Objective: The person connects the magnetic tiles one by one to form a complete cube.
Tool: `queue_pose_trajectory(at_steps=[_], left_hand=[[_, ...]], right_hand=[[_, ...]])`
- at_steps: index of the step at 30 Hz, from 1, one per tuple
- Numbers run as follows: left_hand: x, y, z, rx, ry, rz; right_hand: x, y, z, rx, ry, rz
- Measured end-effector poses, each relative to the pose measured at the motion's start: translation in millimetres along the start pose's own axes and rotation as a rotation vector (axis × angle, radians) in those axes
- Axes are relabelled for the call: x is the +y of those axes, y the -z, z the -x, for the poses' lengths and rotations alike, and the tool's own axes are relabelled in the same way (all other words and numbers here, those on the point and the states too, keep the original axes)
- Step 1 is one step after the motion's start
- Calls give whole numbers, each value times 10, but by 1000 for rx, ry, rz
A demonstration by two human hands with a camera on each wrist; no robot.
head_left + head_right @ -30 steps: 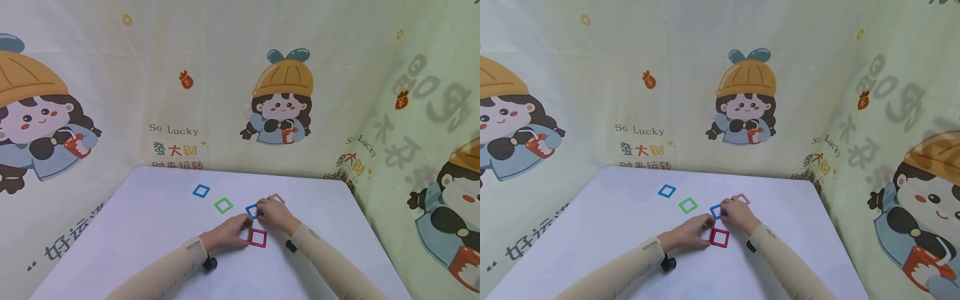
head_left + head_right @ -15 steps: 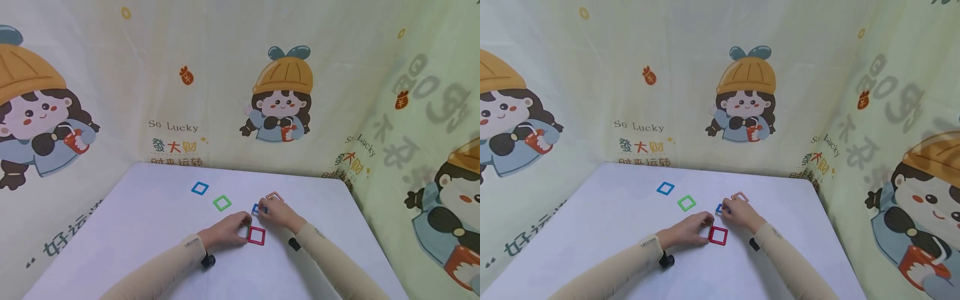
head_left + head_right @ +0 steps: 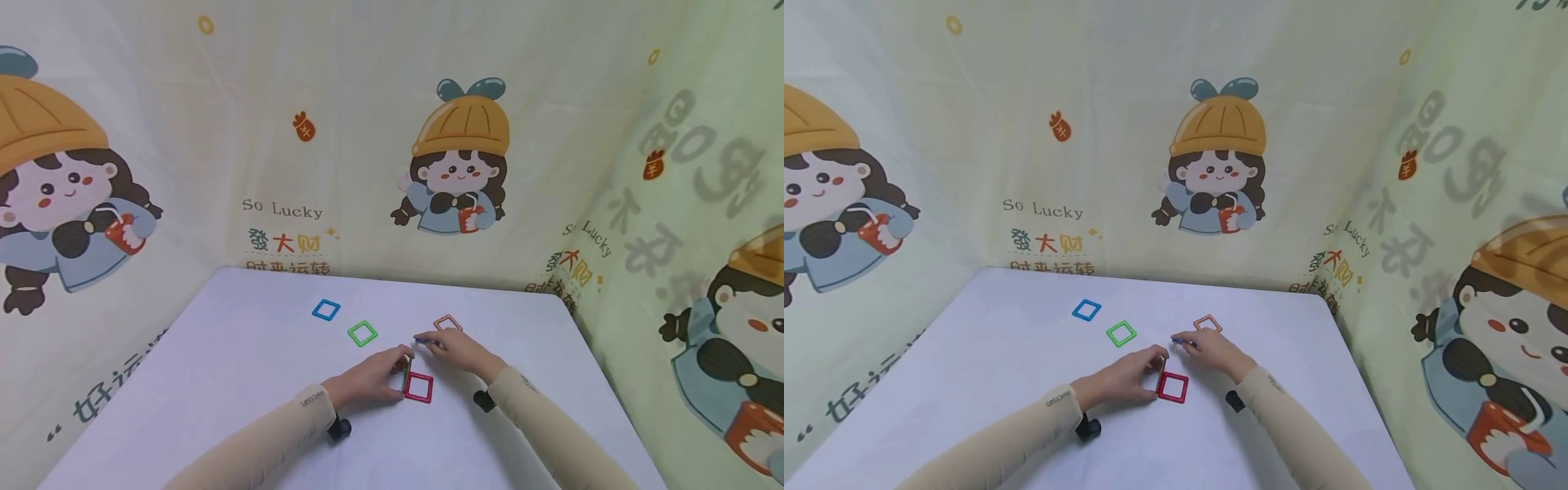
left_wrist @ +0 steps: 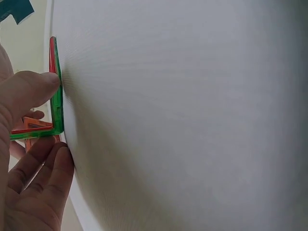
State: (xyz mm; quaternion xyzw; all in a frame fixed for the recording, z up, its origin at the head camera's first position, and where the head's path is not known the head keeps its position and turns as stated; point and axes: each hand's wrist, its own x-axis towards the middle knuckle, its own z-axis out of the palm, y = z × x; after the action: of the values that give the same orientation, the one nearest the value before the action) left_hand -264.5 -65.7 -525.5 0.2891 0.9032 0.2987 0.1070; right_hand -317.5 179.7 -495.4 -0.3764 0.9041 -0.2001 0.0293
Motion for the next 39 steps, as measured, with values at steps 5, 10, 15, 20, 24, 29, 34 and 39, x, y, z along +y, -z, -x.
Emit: queue_pose_trajectory(at_steps=[5,10,15,20,24,29,34,39], left_hand=[[-14,-14,14,6,-12,0],[-19,7,25,-4,-22,12],[-10,42,34,-19,-66,22],[-16,45,27,-12,-83,47],[5,34,28,-5,-47,74],[44,23,34,6,-21,99],[62,31,46,6,-20,113],[63,38,52,3,-29,111]], right_hand=[[-20,-20,38,-20,-31,-44],[-65,-28,82,-28,0,-75],[-98,-33,117,-19,18,-88],[-96,-45,131,-26,24,-88],[-99,-41,147,-33,18,-87],[-114,-44,169,-39,1,-96],[-125,-67,188,-38,-2,-109],[-139,-77,211,-27,8,-121]])
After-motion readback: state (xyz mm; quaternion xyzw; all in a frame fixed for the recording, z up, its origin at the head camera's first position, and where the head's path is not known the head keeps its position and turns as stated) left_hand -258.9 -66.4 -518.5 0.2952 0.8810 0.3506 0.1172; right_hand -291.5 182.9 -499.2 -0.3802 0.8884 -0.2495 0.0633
